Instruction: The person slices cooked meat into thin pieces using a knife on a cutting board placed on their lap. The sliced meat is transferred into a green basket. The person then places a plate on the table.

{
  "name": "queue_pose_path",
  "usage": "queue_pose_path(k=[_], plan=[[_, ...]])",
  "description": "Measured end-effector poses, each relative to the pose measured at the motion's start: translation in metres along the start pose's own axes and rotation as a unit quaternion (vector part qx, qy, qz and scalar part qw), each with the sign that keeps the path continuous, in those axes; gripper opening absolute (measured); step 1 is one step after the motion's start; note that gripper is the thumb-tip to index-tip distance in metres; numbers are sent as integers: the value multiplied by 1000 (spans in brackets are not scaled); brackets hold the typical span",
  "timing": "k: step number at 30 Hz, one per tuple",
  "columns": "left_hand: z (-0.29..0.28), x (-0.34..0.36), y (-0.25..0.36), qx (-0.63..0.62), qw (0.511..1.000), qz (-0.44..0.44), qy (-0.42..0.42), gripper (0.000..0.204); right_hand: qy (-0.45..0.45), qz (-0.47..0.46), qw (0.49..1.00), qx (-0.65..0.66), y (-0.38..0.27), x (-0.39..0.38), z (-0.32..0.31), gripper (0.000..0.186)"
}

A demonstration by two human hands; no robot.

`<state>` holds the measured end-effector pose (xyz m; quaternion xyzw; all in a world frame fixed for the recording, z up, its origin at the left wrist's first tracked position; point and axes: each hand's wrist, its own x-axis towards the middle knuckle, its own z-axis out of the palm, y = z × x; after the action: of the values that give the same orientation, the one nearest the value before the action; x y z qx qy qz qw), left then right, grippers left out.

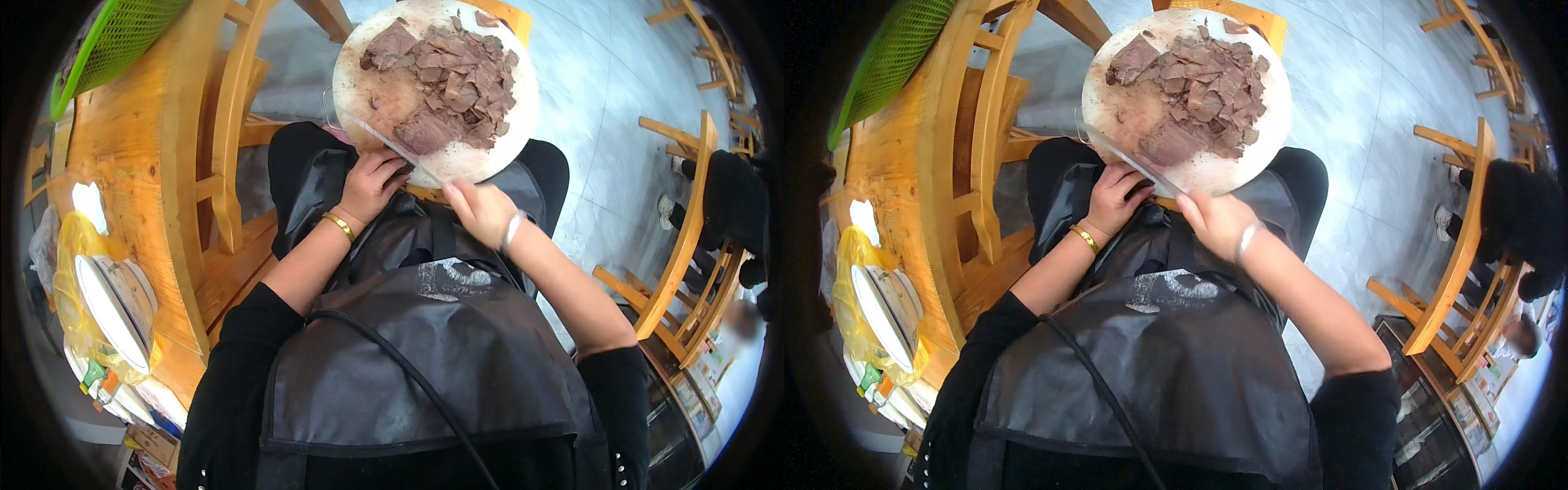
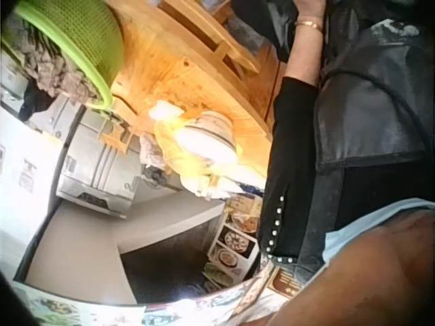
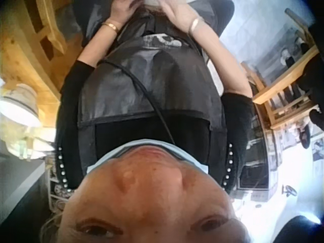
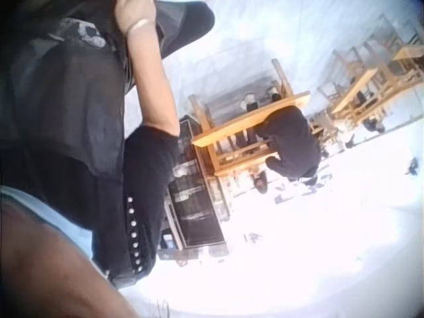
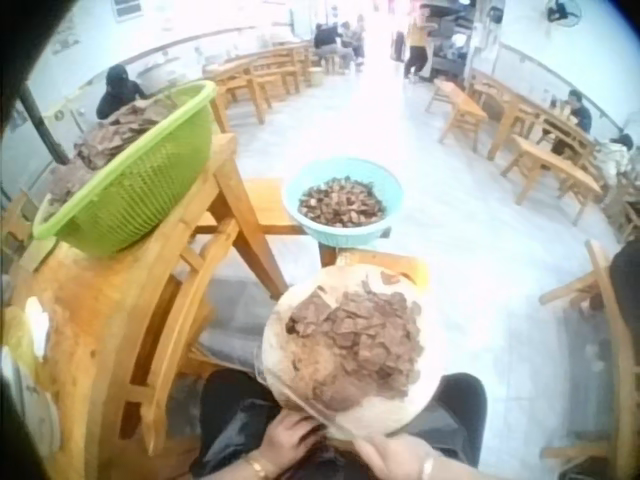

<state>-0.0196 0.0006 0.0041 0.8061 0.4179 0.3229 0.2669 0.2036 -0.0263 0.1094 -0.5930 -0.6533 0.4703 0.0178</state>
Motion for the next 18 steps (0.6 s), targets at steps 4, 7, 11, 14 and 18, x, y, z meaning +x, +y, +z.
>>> queue_pose_path(k=[4, 7, 11, 14, 18], plan=[[3, -5, -5, -14, 1000, -21, -4, 38, -29, 51, 995, -81, 4, -53, -7, 33], [3, -4, -4, -17, 1000, -23, 2, 34, -50, 62, 993, -91, 6, -59, -12, 33], [3, -1, -2, -20, 999, -20, 17, 30, -68, 54, 992, -89, 5, -42, -9, 32], [2, -1, -1, -31, 999, -31, 12, 31, -42, 42, 995, -79, 3, -8, 10, 30], [1, 1, -1, -28, 999, -22, -2, 31, 51, -25, 996, -73, 8, 56, 48, 33]])
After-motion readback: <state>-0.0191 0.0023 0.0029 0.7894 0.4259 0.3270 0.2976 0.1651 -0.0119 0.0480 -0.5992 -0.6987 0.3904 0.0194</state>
